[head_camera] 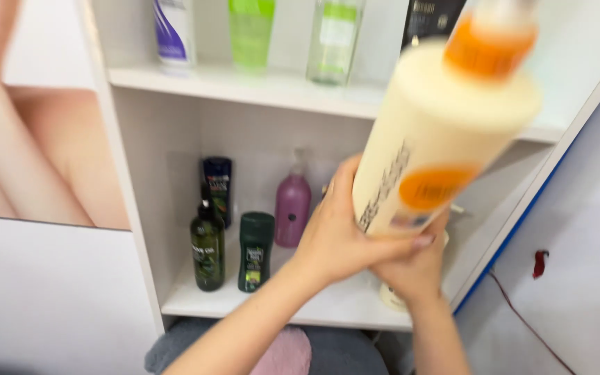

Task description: Organizing and arranging various hygiene and beauty products on a white shelving unit.

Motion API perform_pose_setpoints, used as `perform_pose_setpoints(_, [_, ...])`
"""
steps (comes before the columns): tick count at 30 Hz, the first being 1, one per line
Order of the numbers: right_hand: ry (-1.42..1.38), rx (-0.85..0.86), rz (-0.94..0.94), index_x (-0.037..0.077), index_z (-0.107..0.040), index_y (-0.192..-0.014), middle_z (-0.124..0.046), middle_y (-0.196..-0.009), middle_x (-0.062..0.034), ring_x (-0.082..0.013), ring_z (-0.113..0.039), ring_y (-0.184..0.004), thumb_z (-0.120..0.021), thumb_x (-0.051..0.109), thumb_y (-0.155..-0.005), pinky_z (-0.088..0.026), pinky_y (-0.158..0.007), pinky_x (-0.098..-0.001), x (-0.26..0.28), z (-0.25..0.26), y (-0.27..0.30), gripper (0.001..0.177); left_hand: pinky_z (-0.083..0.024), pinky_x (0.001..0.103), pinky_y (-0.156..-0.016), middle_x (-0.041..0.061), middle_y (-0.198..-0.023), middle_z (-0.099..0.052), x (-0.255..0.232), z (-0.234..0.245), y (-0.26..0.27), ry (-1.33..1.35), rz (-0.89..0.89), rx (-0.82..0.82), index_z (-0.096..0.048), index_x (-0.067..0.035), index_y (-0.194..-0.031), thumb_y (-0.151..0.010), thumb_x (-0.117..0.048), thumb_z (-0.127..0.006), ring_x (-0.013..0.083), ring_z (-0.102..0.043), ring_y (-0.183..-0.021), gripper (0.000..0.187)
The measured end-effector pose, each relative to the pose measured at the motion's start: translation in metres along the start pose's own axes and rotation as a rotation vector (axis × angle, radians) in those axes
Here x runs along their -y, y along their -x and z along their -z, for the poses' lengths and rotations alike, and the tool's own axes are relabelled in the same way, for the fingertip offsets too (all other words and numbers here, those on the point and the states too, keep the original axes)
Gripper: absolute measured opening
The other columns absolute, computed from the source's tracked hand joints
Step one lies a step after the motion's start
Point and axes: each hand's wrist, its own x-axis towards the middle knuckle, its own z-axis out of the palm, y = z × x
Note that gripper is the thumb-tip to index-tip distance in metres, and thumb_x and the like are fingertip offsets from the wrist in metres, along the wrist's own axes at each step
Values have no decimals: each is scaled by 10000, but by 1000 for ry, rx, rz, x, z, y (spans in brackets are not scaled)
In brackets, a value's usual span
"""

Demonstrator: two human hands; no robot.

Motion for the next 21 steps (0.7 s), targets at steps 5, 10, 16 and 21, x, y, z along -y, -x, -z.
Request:
perform_pose_setpoints(5, [436, 24, 364, 64, -180, -1557, -526, -1505, -134, -267, -604, -1366, -968, 154, -699, -508, -1137, -412, 59, -24, -122, 1168, -553, 394, -1064, 214, -1384, -631, -45, 43, -95, 4, -154, -87, -267, 6, -1517, -697, -537, -883, 331, -679, -1284, 1160])
perform_pose_setpoints(10, [110, 197, 364, 35, -177, -1539, -476, -1509, -150, -274, -545, -1409, -953, 183, -759, -501, -1194, -410, 26, -64, -205, 1110, -533, 402, -1035, 225, -1326, -655, -15, 82, -169, -120, -184, -148, -236, -11, -1511, -667, -544, -886, 331, -672, -1235, 1191])
perform_pose_setpoints(16, [50, 345, 259, 40, -81, -1576, -436, -1530, -159, -282, -494, -1435, -937, 231, -727, -455, -1180, -417, -17, -110, -246, 1220, -538, 389, -1033, 192, -1355, -635, 46, 120, -205, -14, -103, -95, -248, -18, -1552, -648, -471, -907, 287, -660, -1246, 1207])
perform_pose_setpoints(21, [47, 393, 140, 53, -72, -1590, -439, -1528, -171, -286, -485, -1432, -925, 245, -719, -446, -1167, -422, -32, -128, -256, 1234, -555, 371, -1031, 169, -1347, -642, 69, 131, -217, 122, -85, -101, -216, -13, -1567, -659, -376, -912, 256, -664, -1235, 1200])
